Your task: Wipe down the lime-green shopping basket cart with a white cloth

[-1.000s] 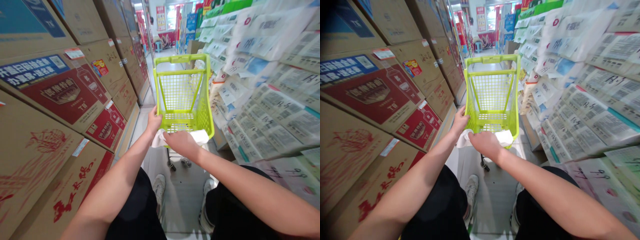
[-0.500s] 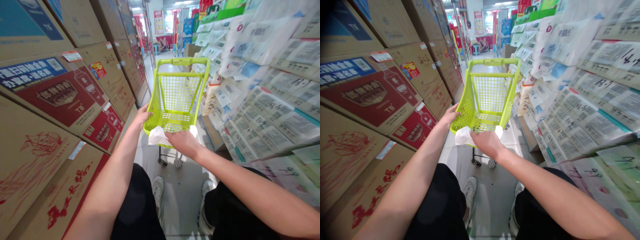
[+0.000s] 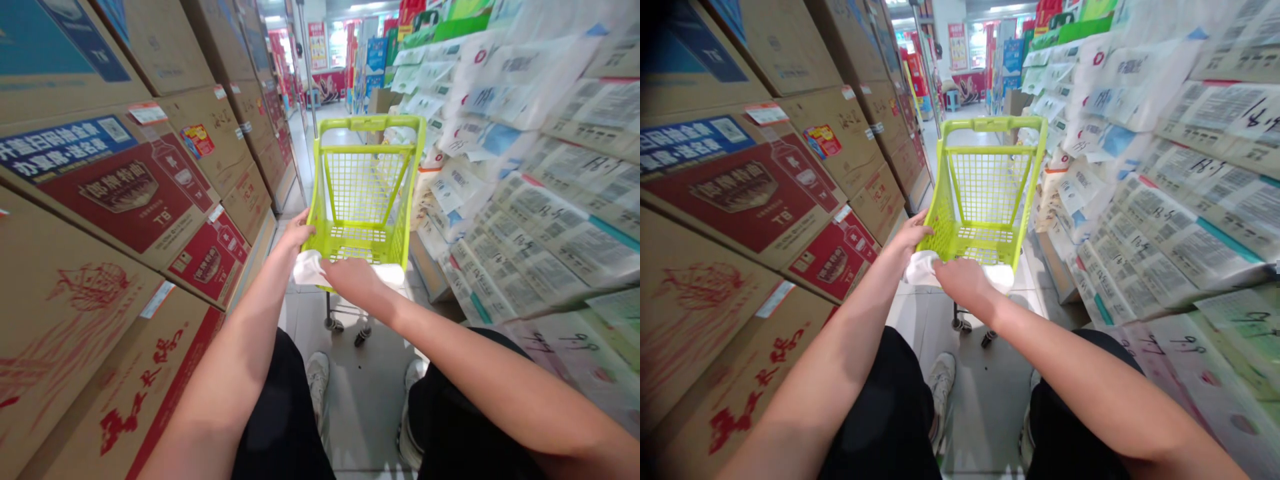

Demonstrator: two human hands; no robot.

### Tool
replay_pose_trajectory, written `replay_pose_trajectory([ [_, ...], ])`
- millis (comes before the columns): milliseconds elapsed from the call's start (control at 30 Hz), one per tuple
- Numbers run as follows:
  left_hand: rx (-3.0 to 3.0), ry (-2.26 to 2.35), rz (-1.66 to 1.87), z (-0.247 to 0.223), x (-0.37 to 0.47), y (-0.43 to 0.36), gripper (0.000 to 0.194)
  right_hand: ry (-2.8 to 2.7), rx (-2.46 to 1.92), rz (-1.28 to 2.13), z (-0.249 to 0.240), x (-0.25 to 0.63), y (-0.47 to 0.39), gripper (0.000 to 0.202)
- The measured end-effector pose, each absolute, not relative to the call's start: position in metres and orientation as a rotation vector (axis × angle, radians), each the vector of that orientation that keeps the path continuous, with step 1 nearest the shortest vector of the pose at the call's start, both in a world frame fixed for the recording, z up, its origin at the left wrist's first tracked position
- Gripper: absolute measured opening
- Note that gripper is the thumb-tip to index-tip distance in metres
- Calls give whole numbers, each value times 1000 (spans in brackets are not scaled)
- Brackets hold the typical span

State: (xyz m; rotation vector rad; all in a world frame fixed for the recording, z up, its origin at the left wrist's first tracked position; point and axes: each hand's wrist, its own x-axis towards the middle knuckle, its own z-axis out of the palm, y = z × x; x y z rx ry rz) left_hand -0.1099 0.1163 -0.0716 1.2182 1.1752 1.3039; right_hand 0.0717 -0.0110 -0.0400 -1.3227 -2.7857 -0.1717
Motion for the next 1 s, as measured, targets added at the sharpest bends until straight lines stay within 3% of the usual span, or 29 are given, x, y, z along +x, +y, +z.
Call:
replay_pose_trajectory([
  [200, 1220, 1246, 1269, -62, -142, 126, 89, -2805, -1343, -195, -39, 84, -18, 30],
  [467, 1281, 1122, 1368, -79, -93, 97, 78, -2796, -1234, -122, -40, 66, -24, 22],
  [800, 1167, 1121, 1231, -59, -126, 113, 99, -2795, -1311, -137, -38, 80, -21, 29],
  [1000, 1181, 1229, 1344, -68, -117, 112, 86, -2746, -1332, -187, -41, 88, -31, 23],
])
